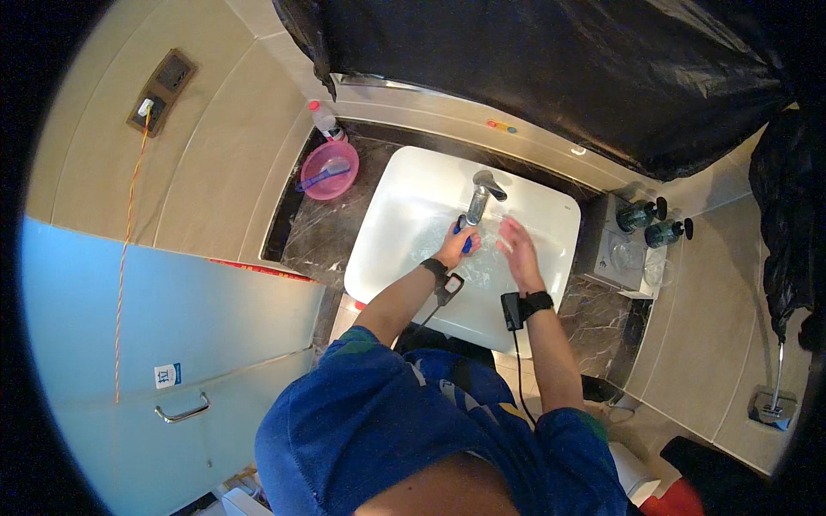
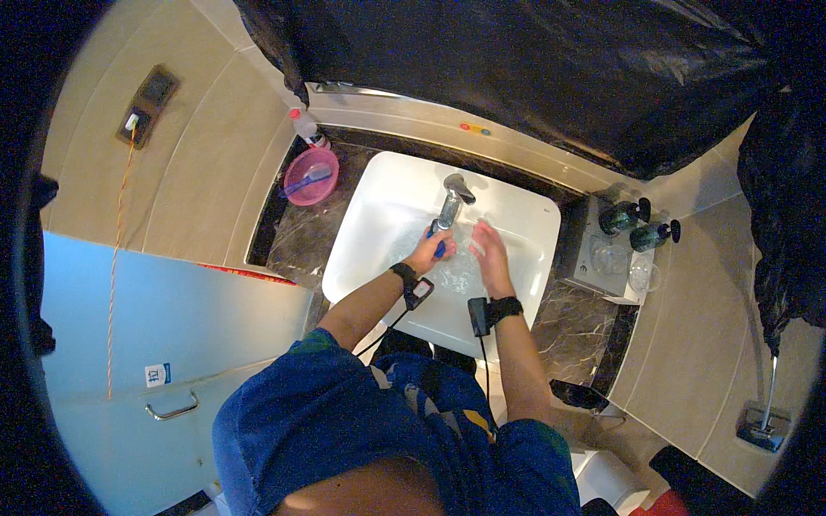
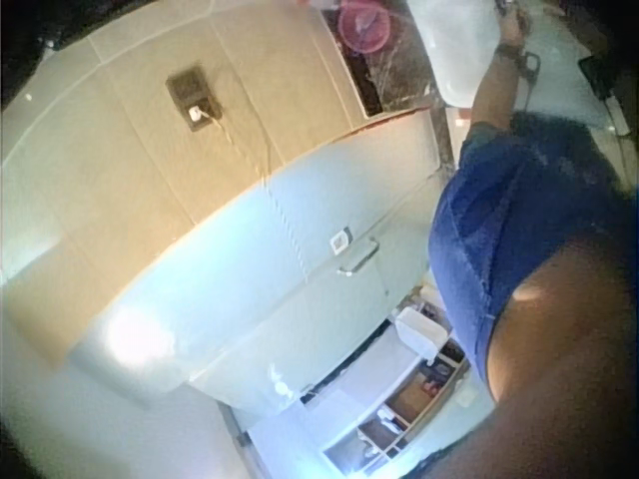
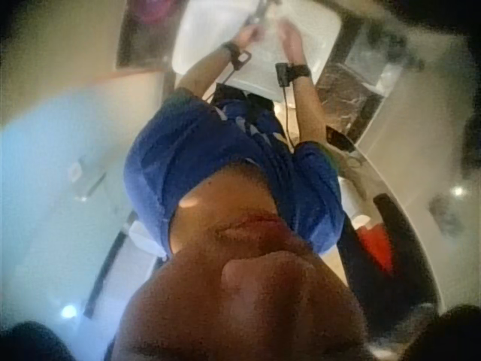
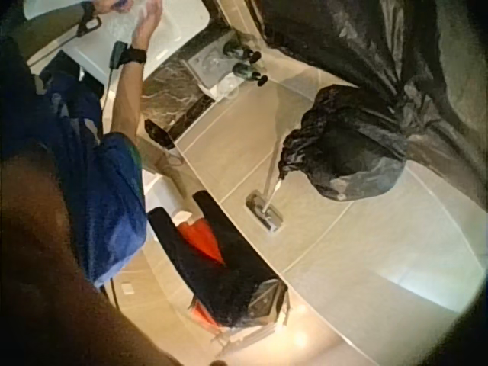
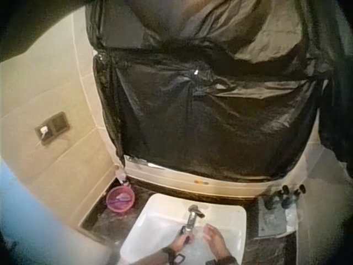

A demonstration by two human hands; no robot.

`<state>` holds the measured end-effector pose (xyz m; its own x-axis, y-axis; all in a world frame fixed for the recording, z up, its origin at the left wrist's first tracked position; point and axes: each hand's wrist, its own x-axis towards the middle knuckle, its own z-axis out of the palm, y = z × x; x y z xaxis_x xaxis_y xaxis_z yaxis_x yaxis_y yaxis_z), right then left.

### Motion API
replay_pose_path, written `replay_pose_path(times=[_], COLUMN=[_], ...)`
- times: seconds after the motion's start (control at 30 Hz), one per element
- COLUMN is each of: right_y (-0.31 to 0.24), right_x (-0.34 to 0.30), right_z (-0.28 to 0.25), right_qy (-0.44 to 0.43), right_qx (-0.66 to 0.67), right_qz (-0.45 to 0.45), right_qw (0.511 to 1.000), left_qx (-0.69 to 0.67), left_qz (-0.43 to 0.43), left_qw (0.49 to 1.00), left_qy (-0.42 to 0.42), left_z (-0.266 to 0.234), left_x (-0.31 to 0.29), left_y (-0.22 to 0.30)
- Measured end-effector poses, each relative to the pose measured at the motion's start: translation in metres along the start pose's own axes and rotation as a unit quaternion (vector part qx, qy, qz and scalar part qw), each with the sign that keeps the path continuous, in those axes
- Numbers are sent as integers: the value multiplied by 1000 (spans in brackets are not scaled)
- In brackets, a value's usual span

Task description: The person kneels and wipes a frosted glass door with a blue cloth, then stands to rinse the cloth at the sink and wipe the sink basin and countertop. The person uses the cloth to clean the door handle and surrounding areas before finishing at the sink.

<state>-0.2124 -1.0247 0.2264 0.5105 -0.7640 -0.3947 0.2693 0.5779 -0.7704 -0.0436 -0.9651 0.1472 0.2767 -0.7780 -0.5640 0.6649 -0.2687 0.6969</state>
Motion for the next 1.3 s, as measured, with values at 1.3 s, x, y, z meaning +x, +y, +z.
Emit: replay_pose_path(times=[1.3], right_y=[42], right_x=[-26], right_z=[-40], right_qy=[3], right_qx=[-217], right_qz=[-108], right_qw=[970], left_qx=[-125], left_qz=[-125], left_qw=[982], left_qy=[-70], left_z=[-8], left_x=[32], left_y=[-9])
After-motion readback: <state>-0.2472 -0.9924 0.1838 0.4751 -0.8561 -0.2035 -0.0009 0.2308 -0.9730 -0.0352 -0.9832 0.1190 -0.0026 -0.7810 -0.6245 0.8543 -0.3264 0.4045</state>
